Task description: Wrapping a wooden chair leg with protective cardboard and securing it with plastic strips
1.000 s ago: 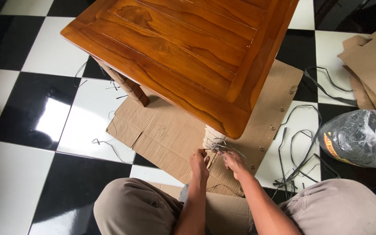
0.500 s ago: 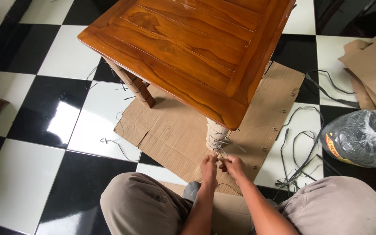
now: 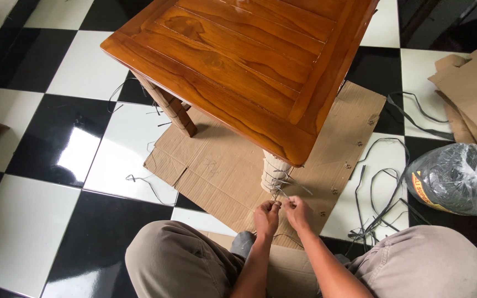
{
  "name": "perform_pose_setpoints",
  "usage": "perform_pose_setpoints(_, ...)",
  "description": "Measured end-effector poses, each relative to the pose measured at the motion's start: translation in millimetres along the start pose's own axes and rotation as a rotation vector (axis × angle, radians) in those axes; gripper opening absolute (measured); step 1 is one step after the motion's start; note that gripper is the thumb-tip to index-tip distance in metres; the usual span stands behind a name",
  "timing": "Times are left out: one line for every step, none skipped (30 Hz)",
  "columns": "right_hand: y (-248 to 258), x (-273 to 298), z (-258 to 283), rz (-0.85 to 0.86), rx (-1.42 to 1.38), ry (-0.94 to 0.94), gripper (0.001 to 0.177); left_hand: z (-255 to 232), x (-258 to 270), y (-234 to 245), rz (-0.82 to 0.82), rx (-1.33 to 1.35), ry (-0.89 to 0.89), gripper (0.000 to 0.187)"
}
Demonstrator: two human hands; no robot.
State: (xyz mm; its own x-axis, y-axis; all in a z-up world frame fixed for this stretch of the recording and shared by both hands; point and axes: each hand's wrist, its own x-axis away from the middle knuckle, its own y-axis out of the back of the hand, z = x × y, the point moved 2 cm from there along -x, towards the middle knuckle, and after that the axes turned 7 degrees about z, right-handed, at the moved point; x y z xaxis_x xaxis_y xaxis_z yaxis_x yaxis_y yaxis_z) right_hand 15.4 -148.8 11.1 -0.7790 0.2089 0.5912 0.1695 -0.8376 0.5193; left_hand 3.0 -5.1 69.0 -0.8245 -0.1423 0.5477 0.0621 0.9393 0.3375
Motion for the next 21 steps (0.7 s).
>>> perform_pose_setpoints(7.0, 10.9, 16.0, 0.001, 0.001, 0.000, 0.037, -4.9, 1.6, 2.0, 0.000, 0.000, 0.001, 0.019)
perform_pose_setpoints(14.2, 23.3, 31.0, -0.018, -0.032, 0.025, 0.039, -9.1, 4.7, 3.6, 0.001, -0.034, -0.019, 0.019)
perform_pose_setpoints(21.5, 35.5, 46.0, -0.036, -0.066, 0.050, 0.041, -13.5, 7.8, 5.0, 0.003, -0.069, -0.039, 0.020)
perform_pose_setpoints(20.1, 34.4, 47.1, -0.036, -0.065, 0.050, 0.041, -13.1, 6.6, 4.6, 0.002, -0.068, -0.039, 0.020)
perform_pose_setpoints(18.3, 33.2, 48.9, -0.015, -0.077, 0.081, 0.041, -13.3, 5.6, 4.1, 0.003, -0.090, -0.057, 0.021)
perform_pose_setpoints(15.4, 33.5, 50.2, 0.008, -0.090, 0.110, 0.041, -12.3, 5.8, 4.5, 0.004, -0.114, -0.072, 0.022)
perform_pose_setpoints(18.7, 37.1, 56.6, 0.011, -0.090, 0.109, 0.041, -7.7, 3.0, 3.2, 0.003, -0.115, -0.069, 0.022)
perform_pose_setpoints(22.1, 40.2, 62.9, 0.009, -0.025, 0.087, 0.038, -3.4, -0.2, 1.8, 0.005, -0.109, -0.073, 0.022)
perform_pose_setpoints(25.7, 43.2, 69.1, 0.008, 0.040, 0.065, 0.035, 0.9, -3.5, 0.3, 0.006, -0.103, -0.077, 0.023)
perform_pose_setpoints(22.5, 39.6, 66.6, 0.010, 0.040, 0.063, 0.035, 0.1, -3.5, 1.1, 0.006, -0.104, -0.075, 0.023)
perform_pose_setpoints(19.8, 36.1, 64.6, -0.015, 0.073, 0.088, 0.029, -0.2, -3.6, 1.7, 0.021, -0.084, -0.044, 0.021)
perform_pose_setpoints(17.5, 32.0, 63.2, -0.041, 0.107, 0.114, 0.023, -1.1, -4.3, 2.1, 0.036, -0.063, -0.014, 0.020)
perform_pose_setpoints(16.7, 30.9, 64.4, -0.040, 0.107, 0.113, 0.023, 1.6, -6.9, 0.2, 0.037, -0.064, -0.013, 0.020)
perform_pose_setpoints(15.7, 30.7, 65.8, -0.065, 0.126, 0.137, 0.021, 5.7, -8.8, -1.4, 0.042, -0.047, 0.017, 0.018)
perform_pose_setpoints(14.7, 30.7, 67.3, -0.089, 0.145, 0.161, 0.020, 9.7, -10.5, -2.9, 0.048, -0.030, 0.046, 0.019)
perform_pose_setpoints(14.8, 31.7, 68.1, -0.088, 0.145, 0.161, 0.020, 14.3, -13.7, -3.2, 0.047, -0.030, 0.047, 0.019)
perform_pose_setpoints(15.6, 33.1, 69.8, -0.121, 0.122, 0.213, 0.019, 19.0, -17.0, -3.4, 0.042, -0.002, 0.056, 0.020)
perform_pose_setpoints(16.8, 34.6, 71.2, -0.155, 0.099, 0.264, 0.017, 23.6, -20.0, -4.1, 0.038, 0.027, 0.066, 0.021)
perform_pose_setpoints(17.0, 37.2, 73.3, -0.154, 0.100, 0.263, 0.017, 23.0, -18.0, -0.5, 0.038, 0.027, 0.067, 0.021)
perform_pose_setpoints(17.3, 39.9, 75.6, -0.160, 0.119, 0.278, 0.018, 22.9, -15.8, 2.9, 0.029, 0.060, 0.098, 0.023)
perform_pose_setpoints(17.6, 42.5, 78.0, -0.165, 0.138, 0.293, 0.019, 22.9, -13.7, 6.3, 0.021, 0.093, 0.130, 0.025)
